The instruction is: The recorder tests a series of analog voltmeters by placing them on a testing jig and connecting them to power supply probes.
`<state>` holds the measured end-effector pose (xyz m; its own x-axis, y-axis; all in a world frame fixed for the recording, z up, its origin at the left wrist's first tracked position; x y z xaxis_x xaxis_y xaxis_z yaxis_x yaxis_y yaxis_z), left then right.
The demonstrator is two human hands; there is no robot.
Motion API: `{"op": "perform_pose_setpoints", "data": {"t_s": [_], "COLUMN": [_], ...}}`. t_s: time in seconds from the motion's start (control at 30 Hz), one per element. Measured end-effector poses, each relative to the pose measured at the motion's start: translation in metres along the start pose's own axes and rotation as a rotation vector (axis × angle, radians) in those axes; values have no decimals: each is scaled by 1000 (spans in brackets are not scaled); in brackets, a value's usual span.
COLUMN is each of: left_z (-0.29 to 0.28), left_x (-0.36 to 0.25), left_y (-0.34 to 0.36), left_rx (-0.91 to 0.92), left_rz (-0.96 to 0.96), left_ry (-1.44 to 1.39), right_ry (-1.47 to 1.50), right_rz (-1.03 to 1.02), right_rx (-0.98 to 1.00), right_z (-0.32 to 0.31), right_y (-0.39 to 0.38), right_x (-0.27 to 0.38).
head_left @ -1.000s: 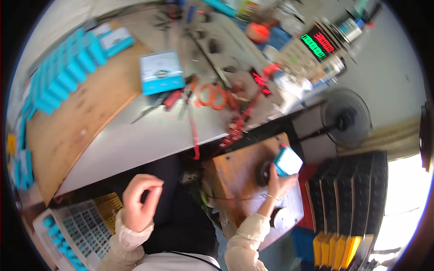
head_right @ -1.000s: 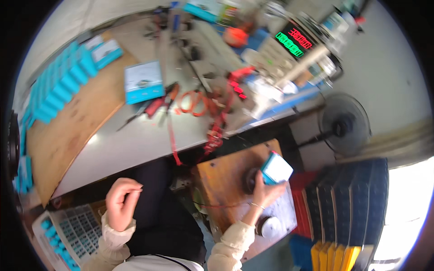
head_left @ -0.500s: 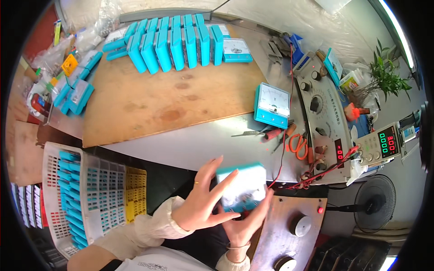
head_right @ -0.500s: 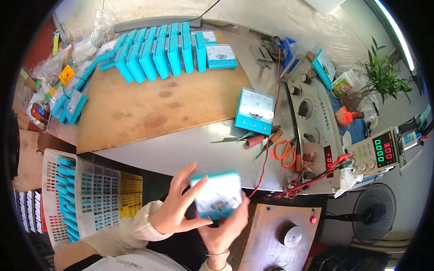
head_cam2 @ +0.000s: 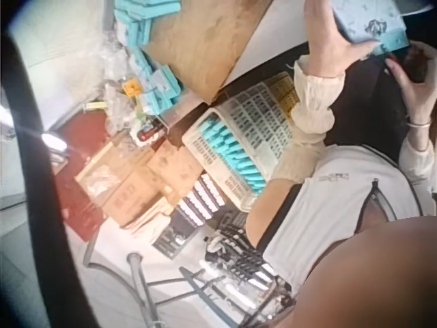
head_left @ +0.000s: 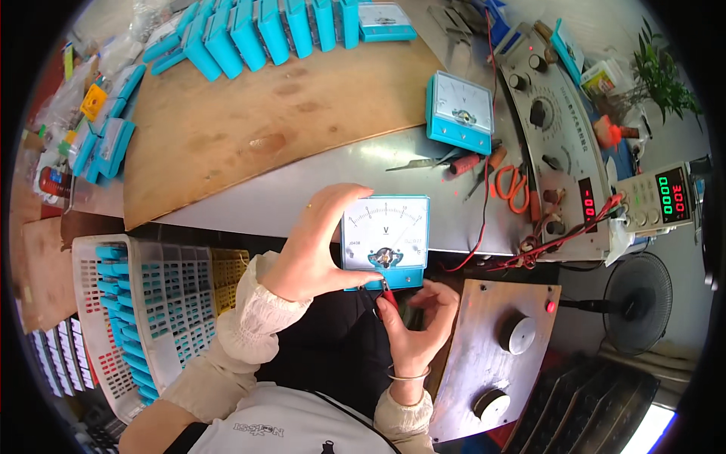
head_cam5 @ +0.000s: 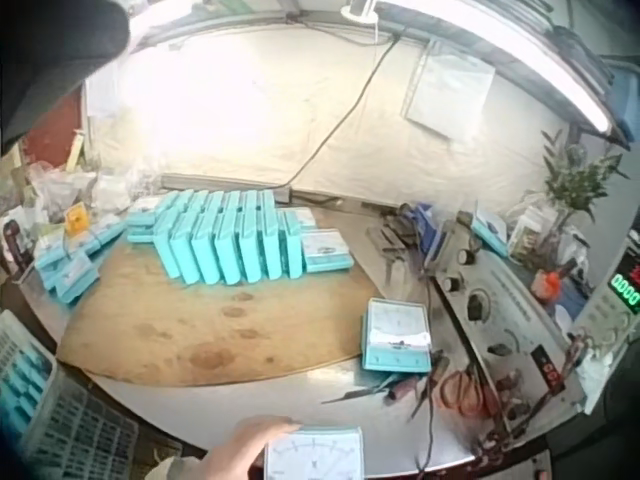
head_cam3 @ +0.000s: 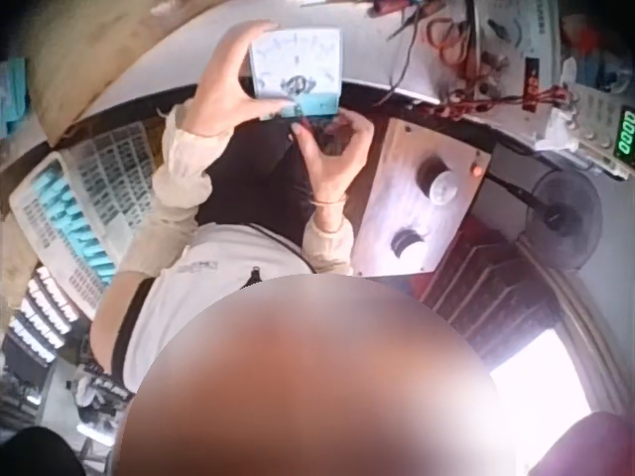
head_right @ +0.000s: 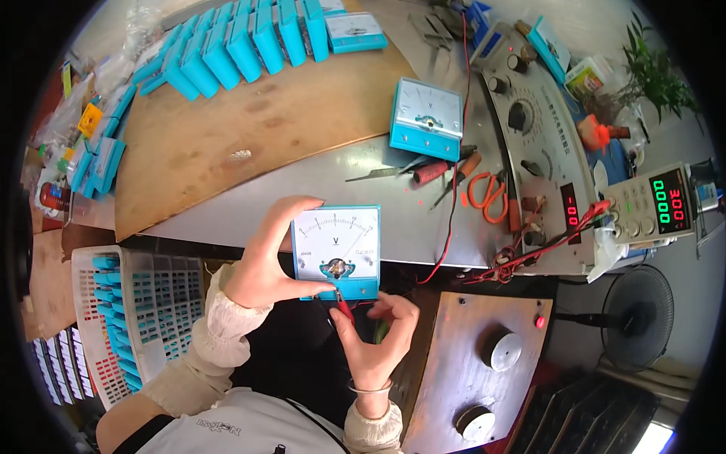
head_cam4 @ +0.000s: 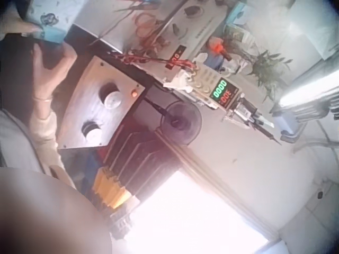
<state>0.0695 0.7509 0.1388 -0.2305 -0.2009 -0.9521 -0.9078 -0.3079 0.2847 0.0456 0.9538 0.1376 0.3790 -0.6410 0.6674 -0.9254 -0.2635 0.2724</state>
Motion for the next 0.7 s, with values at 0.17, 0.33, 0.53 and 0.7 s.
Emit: {"op": "perform_pose_setpoints", "data": {"t_s": [0.17,0.33,0.53,0.7], "left_z": [-15,-13,-21,-21], "left_x": [1,0,-7,-11], "left_y": [16,18,36,19], "left_rx": [125,195,199,187], "left_rz": [-23,-108,15,-16], "left_ry": [56,-72,-55,18], "right_ry": [219,262,255,303], "right_rz": [184,163,172,213], "right_rx": [-38,9,37,64], "right_z": [19,16,22,18], "right_y": [-21,-30,-17,-29], "right_x": [4,11,17,32]}}
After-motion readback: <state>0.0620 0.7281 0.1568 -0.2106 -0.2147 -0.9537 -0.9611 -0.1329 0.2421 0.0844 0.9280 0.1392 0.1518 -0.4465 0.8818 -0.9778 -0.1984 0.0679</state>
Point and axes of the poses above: each hand's wrist, its own y-axis towards the middle knuckle, its own z-axis out of the palm, x = y × z, the point moved 1 cm from there along y, towards the middle knuckle, and after that the axes turned 12 degrees about -y, right-handed, at the moved point
